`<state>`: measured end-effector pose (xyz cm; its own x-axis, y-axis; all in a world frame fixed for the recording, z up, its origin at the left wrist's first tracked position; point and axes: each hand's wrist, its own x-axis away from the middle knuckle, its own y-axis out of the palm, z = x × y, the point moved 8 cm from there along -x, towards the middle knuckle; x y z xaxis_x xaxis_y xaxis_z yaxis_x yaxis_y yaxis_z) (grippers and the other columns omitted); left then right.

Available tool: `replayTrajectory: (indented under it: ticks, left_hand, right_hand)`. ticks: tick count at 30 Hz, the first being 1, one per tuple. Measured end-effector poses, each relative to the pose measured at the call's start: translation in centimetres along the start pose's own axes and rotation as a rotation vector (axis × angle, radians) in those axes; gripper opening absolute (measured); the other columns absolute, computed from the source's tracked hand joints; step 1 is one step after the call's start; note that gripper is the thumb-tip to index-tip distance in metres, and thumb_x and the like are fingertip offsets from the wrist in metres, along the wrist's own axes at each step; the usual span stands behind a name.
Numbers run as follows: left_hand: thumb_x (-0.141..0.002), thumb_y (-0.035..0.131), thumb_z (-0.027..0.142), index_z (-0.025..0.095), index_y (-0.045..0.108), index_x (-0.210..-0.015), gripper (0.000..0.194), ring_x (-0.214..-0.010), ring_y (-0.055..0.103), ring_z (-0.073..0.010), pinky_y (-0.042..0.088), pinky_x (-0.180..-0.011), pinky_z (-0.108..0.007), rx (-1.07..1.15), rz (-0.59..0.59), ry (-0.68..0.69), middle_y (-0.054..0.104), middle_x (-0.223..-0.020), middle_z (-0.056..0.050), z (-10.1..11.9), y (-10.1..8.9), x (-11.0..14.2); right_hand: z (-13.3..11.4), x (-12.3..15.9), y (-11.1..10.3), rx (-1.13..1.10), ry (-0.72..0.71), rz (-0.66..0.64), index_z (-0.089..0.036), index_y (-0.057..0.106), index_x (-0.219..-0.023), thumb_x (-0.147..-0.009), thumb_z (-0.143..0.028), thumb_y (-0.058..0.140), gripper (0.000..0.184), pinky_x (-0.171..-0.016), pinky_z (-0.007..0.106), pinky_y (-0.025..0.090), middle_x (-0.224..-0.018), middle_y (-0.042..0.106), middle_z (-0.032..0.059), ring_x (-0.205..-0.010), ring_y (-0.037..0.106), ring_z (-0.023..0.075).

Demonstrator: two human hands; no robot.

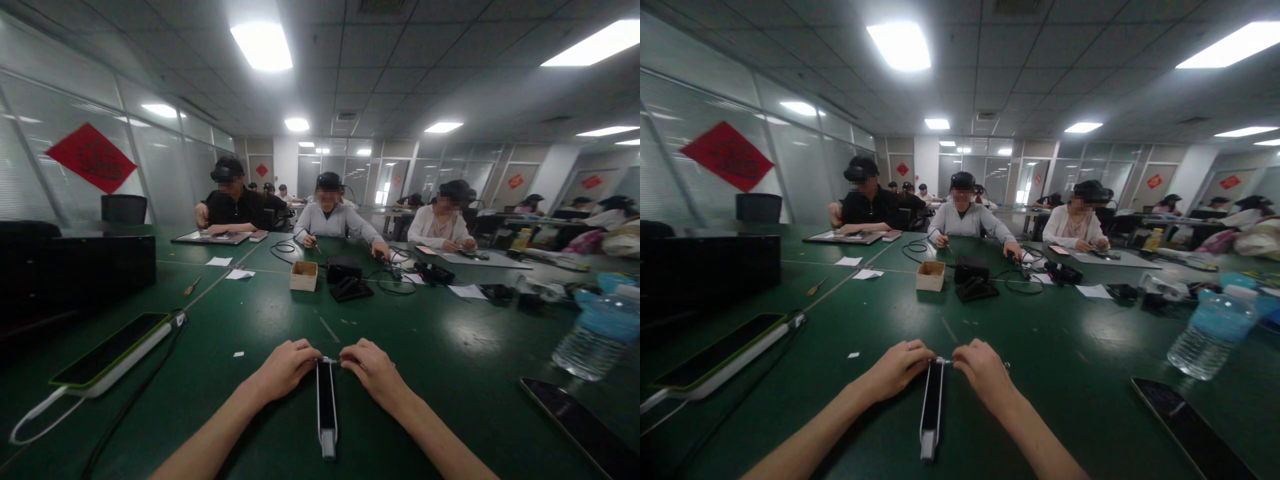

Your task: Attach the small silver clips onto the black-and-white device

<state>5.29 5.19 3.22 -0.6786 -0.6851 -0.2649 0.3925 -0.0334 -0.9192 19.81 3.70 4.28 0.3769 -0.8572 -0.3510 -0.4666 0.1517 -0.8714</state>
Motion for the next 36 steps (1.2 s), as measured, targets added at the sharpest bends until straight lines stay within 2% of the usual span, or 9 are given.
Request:
replayTrajectory:
  ticks: [9, 15, 21, 26, 31, 36]
  left_hand:
    - [-0.092, 0.048, 0.016, 0.025, 0.061, -0.111, 0.024, -0.087, 0.059, -0.0151, 0.044, -0.076, -0.026, -0.024, -0.050, -0.042, 0.063, -0.104, -0.002, 0.37, -0.32, -0.03]
    - [-0.092, 0.047, 0.018, 0.026, 0.060, -0.111, 0.025, -0.087, 0.059, -0.0154, 0.045, -0.077, -0.027, -0.051, -0.057, -0.046, 0.063, -0.106, -0.002, 0.38, -0.34, 0.15]
    - [-0.088, 0.050, 0.015, 0.023, 0.059, -0.109, 0.024, -0.087, 0.060, -0.0163, 0.045, -0.077, -0.028, -0.052, -0.030, -0.012, 0.064, -0.103, -0.002, 0.51, -0.47, 0.12]
    - [-0.089, 0.048, 0.016, 0.022, 0.060, -0.106, 0.022, -0.085, 0.060, -0.0162, 0.044, -0.077, -0.028, -0.086, -0.025, 0.012, 0.064, -0.103, -0.003, 0.54, -0.37, -0.19]
    - [-0.088, 0.050, 0.018, 0.021, 0.062, -0.103, 0.019, -0.081, 0.060, -0.0161, 0.044, -0.073, -0.027, -0.094, -0.013, -0.005, 0.064, -0.098, -0.003, 0.53, -0.52, -0.42]
    - [-0.089, 0.050, 0.020, 0.022, 0.062, -0.102, 0.018, -0.080, 0.060, -0.0165, 0.044, -0.072, -0.027, -0.094, -0.014, -0.020, 0.064, -0.096, -0.003, 0.38, -0.56, -0.31]
  right_hand:
    - [0.24, 0.19, 0.32, 0.071, 0.031, -0.006, -0.020, 0.067, -0.095, -0.088, -0.019, 0.058, 0.012, -0.071, 0.029, 0.050, -0.088, 0.066, 0.0046, -0.080, 0.062, 0.0176]
    - [0.36, 0.23, 0.54, 0.033, -0.069, 0.013, -0.018, 0.066, -0.096, -0.090, -0.014, 0.050, 0.018, -0.073, 0.031, 0.051, -0.090, 0.068, 0.0058, -0.082, 0.062, 0.0181]
    - [0.24, 0.49, -0.22, -0.015, -0.137, 0.045, -0.017, 0.064, -0.104, -0.088, -0.005, 0.041, 0.031, -0.078, 0.032, 0.052, -0.098, 0.068, 0.0082, -0.090, 0.063, 0.0189]
    - [0.54, 0.24, -0.29, 0.031, -0.093, 0.060, -0.018, 0.065, -0.103, -0.091, -0.012, 0.048, 0.021, -0.076, 0.032, 0.051, -0.093, 0.070, 0.0064, -0.083, 0.063, 0.0183]
    - [0.39, -0.27, 0.31, 0.065, -0.033, 0.010, -0.017, 0.065, -0.099, -0.089, -0.018, 0.056, 0.013, -0.077, 0.032, 0.049, -0.091, 0.070, 0.0053, -0.082, 0.062, 0.0182]
    - [-0.37, -0.26, -0.07, 0.069, -0.040, -0.012, -0.015, 0.065, -0.094, -0.088, -0.018, 0.058, 0.010, -0.073, 0.030, 0.048, -0.089, 0.068, 0.0059, -0.081, 0.060, 0.0174]
